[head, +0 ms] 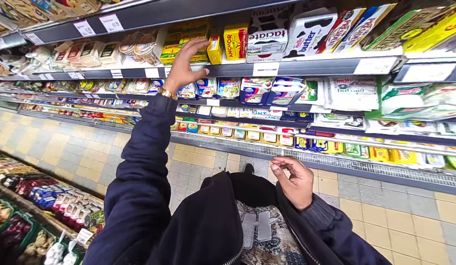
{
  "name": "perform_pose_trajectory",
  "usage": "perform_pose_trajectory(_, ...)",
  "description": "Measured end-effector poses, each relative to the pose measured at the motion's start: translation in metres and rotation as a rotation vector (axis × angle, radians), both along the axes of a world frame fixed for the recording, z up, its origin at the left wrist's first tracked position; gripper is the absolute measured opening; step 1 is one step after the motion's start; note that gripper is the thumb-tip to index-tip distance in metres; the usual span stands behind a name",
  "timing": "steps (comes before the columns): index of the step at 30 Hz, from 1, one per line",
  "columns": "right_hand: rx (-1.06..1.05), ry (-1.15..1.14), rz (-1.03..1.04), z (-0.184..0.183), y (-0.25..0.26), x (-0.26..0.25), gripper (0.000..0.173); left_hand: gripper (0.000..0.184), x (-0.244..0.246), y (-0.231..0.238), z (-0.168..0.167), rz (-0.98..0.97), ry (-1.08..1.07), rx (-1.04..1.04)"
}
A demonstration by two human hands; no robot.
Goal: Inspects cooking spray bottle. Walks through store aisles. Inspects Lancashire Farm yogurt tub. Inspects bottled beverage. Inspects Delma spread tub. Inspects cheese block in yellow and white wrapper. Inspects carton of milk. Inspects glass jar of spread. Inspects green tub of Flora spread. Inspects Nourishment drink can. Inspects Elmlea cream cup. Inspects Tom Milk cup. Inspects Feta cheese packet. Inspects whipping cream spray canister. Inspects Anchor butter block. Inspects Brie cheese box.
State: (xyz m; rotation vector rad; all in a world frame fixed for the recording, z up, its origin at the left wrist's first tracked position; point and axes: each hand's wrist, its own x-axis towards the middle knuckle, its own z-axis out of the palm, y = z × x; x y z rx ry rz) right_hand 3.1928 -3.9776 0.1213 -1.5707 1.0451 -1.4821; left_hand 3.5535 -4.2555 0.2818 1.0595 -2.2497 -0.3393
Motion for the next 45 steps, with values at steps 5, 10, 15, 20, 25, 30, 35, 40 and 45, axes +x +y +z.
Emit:
perform_pose_trajectory(5, 0.014, 0.000, -0.006, -0.006, -0.010, -0.021, 0.026, 0.084, -0.012, -0.054, 0.029, 0.022, -0.260, 0.046)
perform_pose_trajectory(10, 0.030, -0.013, -0.042, -0.010, -0.016, -0.036, 0.026, 0.102, -0.034, -0.075, 0.046, 0.213, -0.537, 0.228)
perform_pose_trajectory(15, 0.028, -0.012, -0.059, -0.013, -0.020, -0.043, 0.028, 0.114, -0.041, -0.089, 0.045, 0.179, -0.641, 0.211)
perform_pose_trajectory(20, 0.030, -0.023, -0.066, -0.016, -0.021, -0.044, 0.027, 0.117, -0.040, -0.089, 0.041, 0.233, -0.584, 0.180)
perform_pose_trajectory(25, 0.028, 0.030, -0.053, -0.016, -0.024, -0.034, 0.027, 0.109, -0.033, -0.079, 0.033, 0.233, -0.449, 0.126)
perform_pose_trajectory(30, -0.033, 0.086, 0.020, -0.007, -0.023, -0.011, 0.026, 0.093, -0.033, -0.032, 0.040, 0.266, -0.310, 0.096)
perform_pose_trajectory(35, -0.168, 0.230, 0.086, 0.018, -0.028, 0.026, 0.032, 0.071, -0.032, 0.037, 0.047, 0.298, -0.184, 0.347)
perform_pose_trajectory(40, -0.257, 0.345, 0.156, 0.055, -0.037, 0.065, 0.050, 0.068, -0.016, 0.089, 0.020, 0.198, -0.258, 0.634)
perform_pose_trajectory(45, -0.239, 0.506, 0.216, 0.067, -0.028, 0.106, 0.079, 0.072, -0.009, 0.148, -0.013, 0.114, -0.386, 0.673)
